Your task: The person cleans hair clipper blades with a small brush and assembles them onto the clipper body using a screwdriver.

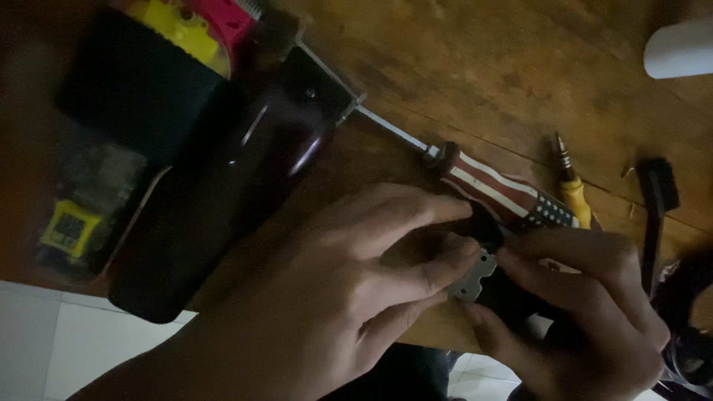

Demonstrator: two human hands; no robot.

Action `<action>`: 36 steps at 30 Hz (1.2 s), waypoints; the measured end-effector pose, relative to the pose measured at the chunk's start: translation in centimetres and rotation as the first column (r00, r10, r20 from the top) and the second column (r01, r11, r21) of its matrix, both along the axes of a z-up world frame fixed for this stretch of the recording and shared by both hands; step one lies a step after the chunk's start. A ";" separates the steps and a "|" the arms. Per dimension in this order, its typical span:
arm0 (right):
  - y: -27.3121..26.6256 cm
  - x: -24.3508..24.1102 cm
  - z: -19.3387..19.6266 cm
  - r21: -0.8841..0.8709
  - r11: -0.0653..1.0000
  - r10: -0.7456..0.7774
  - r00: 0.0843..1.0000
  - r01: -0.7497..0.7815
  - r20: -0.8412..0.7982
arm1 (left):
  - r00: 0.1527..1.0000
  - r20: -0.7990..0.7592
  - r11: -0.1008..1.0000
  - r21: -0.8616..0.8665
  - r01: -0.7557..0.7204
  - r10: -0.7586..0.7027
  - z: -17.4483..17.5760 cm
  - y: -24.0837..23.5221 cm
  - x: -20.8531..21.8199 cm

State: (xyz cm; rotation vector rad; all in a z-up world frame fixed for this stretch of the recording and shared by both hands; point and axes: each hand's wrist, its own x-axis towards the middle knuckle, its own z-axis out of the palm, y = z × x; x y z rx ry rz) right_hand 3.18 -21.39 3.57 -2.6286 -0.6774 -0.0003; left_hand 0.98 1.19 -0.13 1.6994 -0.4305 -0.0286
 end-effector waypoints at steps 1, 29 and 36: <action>0.0 0.0 0.0 -0.002 1.000 -0.004 1.000 0.004 0.001 | 1.000 -0.004 1.000 0.001 -0.005 0.005 0.0 0.0 0.0; -0.6 -0.4 -0.9 -0.031 0.998 0.050 0.998 -0.049 0.049 | 0.998 0.069 1.000 0.028 0.003 -0.005 -1.2 0.3 -0.4; -0.8 -0.8 -1.0 -0.103 0.994 -0.039 0.998 0.044 0.053 | 0.999 0.045 1.000 0.002 0.011 -0.011 -1.2 0.3 -0.2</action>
